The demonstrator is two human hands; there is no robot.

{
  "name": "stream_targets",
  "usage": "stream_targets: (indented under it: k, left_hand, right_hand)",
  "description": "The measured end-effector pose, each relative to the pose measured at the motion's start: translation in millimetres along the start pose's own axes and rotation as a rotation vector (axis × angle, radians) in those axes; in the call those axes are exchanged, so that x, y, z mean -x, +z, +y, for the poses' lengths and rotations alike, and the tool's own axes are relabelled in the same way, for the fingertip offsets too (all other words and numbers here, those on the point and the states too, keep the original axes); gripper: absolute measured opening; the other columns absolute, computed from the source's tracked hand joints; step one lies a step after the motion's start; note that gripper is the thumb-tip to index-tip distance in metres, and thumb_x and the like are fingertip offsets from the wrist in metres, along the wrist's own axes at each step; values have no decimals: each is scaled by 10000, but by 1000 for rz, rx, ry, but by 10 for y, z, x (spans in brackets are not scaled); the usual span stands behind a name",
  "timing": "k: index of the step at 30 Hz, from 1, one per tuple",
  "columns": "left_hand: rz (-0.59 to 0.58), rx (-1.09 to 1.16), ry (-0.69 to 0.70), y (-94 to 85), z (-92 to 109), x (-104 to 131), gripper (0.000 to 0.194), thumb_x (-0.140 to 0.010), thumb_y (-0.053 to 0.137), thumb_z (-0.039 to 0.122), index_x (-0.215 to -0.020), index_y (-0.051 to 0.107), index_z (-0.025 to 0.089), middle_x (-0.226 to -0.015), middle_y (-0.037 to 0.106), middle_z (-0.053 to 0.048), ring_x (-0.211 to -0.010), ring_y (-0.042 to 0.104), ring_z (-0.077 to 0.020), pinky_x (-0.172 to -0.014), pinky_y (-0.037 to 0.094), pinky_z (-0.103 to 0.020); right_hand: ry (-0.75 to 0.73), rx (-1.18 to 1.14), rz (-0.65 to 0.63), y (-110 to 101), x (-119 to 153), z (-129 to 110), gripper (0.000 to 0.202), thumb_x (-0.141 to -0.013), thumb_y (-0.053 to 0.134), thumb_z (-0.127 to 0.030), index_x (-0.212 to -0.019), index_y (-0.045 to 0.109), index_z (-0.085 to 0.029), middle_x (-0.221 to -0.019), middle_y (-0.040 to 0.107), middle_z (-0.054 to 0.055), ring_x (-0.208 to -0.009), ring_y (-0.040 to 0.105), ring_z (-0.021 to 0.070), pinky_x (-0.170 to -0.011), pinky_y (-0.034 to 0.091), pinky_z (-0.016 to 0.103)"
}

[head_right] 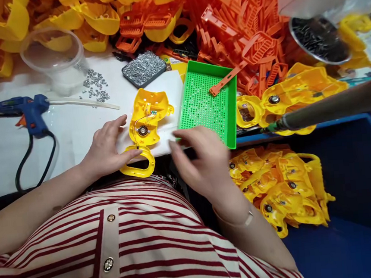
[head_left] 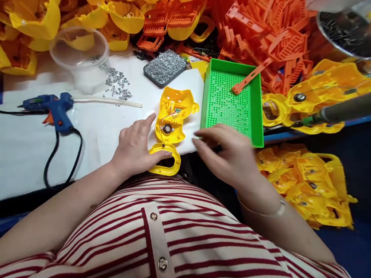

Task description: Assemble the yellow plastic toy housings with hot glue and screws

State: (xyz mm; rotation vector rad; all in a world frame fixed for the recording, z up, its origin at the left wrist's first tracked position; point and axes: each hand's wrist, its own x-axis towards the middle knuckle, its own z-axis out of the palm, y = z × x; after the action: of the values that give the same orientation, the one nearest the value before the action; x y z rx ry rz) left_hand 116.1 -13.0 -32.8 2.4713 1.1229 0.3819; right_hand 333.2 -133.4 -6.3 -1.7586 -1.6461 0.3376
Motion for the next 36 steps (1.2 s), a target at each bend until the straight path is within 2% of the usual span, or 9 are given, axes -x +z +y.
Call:
stream_targets:
  k: [3, 7, 14, 17, 20, 22, 28, 32, 36]
  left_hand:
    - [-79, -139, -37, -46, 99, 21, 1060, -698, 772, 576, -1527, 278, 138, -1196, 662, -161, -1116, 621, -352, -930, 459, -489]
    - [-178, -186, -25, -48, 147, 4, 976, -815, 721, 439, -1557, 190, 91, -1065, 730, -139, -999, 690, -317, -834, 489, -412]
    - [-195, -145, -54, -81, 7, 30, 906, -831, 671, 359, -1555, 210, 68, -1055, 751, -125, -981, 713, -302, -879, 511, -418]
    - [-156, -126, -97, -140, -57, 79, 859, -820, 653, 320, -1546, 258, 87, -952, 759, -73, -912, 722, -271, -882, 518, -395]
    - [-127, -103, -118, -192, -86, 130, 842, -813, 640, 293, -1543, 276, 86, -898, 754, -53, -862, 718, -260, -884, 524, -395]
    - [-114, -92, -127, -217, -94, 160, 830, -814, 627, 274, -1544, 280, 82, -882, 750, -52, -843, 715, -259, -880, 528, -400]
    - [-91, -75, -167, -247, -159, 242, 830, -818, 625, 280, -1552, 281, 101, -922, 751, -65, -850, 715, -251, -883, 530, -381]
    - [-60, -90, -204, -254, -222, 304, 839, -816, 635, 312, -1551, 285, 109, -894, 751, -55, -847, 716, -246, -873, 530, -361]
    - [-24, -96, -233, -279, -234, 362, 804, -823, 608, 318, -1545, 311, 125, -864, 750, -45, -820, 718, -242, -864, 534, -363]
  right_hand:
    - [80, 88, -202, 345, -240, -179, 265, -929, 551, -378, -964, 745, -201, -875, 730, 68, -760, 627, 172, -684, 429, 310]
    - [231, 212, -368, 529, -496, -423, 271, -890, 543, -350, -876, 756, -184, -841, 736, 75, -704, 598, 174, -618, 339, 295]
    - [288, 5, -266, 528, -562, -395, 188, -815, 572, -249, -764, 728, -158, -692, 677, 37, -594, 517, 121, -578, 365, 261]
    - [237, -46, -221, 598, -530, -357, 221, -828, 573, -254, -892, 766, -168, -762, 718, 51, -630, 555, 130, -595, 391, 267]
    - [244, -127, -314, 684, -526, -414, 264, -834, 589, -283, -989, 769, -168, -802, 739, 64, -658, 583, 143, -595, 412, 271]
    - [295, -211, -350, 733, -545, -473, 250, -815, 614, -300, -947, 769, -155, -755, 721, 58, -647, 574, 141, -577, 408, 265]
    - [468, -549, -271, 832, -585, -539, 183, -771, 658, -341, -758, 692, -162, -570, 544, -28, -516, 443, 85, -516, 364, 239]
    - [336, -402, -162, 880, -489, -518, 145, -805, 632, -301, -861, 686, -178, -588, 514, -43, -534, 445, 87, -537, 388, 235]
    - [-45, -116, -86, 934, -331, -529, 138, -881, 574, -267, -941, 664, -181, -733, 614, 12, -588, 500, 100, -581, 432, 249]
